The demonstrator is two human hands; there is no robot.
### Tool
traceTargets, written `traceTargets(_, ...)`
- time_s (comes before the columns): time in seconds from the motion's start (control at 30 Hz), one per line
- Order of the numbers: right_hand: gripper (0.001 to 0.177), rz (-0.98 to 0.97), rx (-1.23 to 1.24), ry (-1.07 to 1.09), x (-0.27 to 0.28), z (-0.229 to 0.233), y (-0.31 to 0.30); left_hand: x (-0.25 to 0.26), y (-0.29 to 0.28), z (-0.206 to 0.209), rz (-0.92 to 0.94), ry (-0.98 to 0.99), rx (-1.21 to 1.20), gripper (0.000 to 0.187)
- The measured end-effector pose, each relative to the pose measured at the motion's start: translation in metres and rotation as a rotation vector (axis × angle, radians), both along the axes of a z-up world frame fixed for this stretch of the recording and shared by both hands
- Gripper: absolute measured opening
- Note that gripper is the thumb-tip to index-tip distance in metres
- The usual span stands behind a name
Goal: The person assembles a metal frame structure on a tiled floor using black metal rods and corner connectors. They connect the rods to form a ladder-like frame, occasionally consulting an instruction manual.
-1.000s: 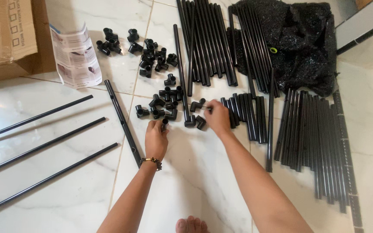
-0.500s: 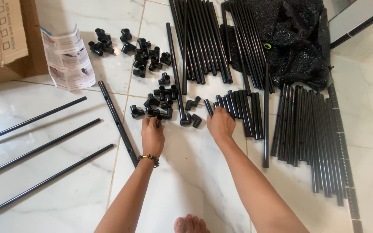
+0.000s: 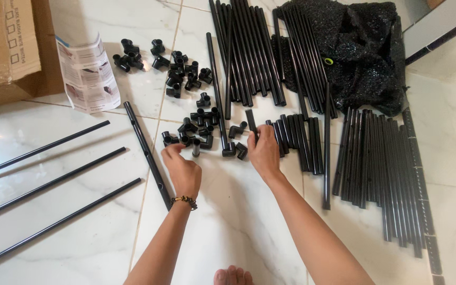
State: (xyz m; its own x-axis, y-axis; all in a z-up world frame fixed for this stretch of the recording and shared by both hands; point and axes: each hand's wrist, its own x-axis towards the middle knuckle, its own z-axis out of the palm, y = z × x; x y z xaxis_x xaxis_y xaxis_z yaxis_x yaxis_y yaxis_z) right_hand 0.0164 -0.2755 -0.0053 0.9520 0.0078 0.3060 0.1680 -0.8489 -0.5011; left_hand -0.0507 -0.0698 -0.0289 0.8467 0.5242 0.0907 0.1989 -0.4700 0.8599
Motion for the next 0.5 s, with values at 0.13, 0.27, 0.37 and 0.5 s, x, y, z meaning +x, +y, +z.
traceTargets(0.13,0.020,0.154,0.084,-0.124,0.000,0.008,0.023,0.008,0.005,0.019,0.089,-0.179,-0.162,0.032)
traceTargets(0.27,0.021,0.317,0.044,-0.020,-0.006,0.016,0.051,0.009,0.011,0.038,-0.088,-0.337,-0.513,0.026)
traceTargets(0.37,0.023,0.486,-0.035,-0.066,-0.019,0.026,0.071,0.009,0.012,0.045,-0.151,-0.362,-0.685,0.038)
traceTargets(0.5,0.033,0.568,0.022,-0.162,-0.039,0.042,0.083,0.007,0.021,0.041,-0.133,-0.427,-0.798,0.037)
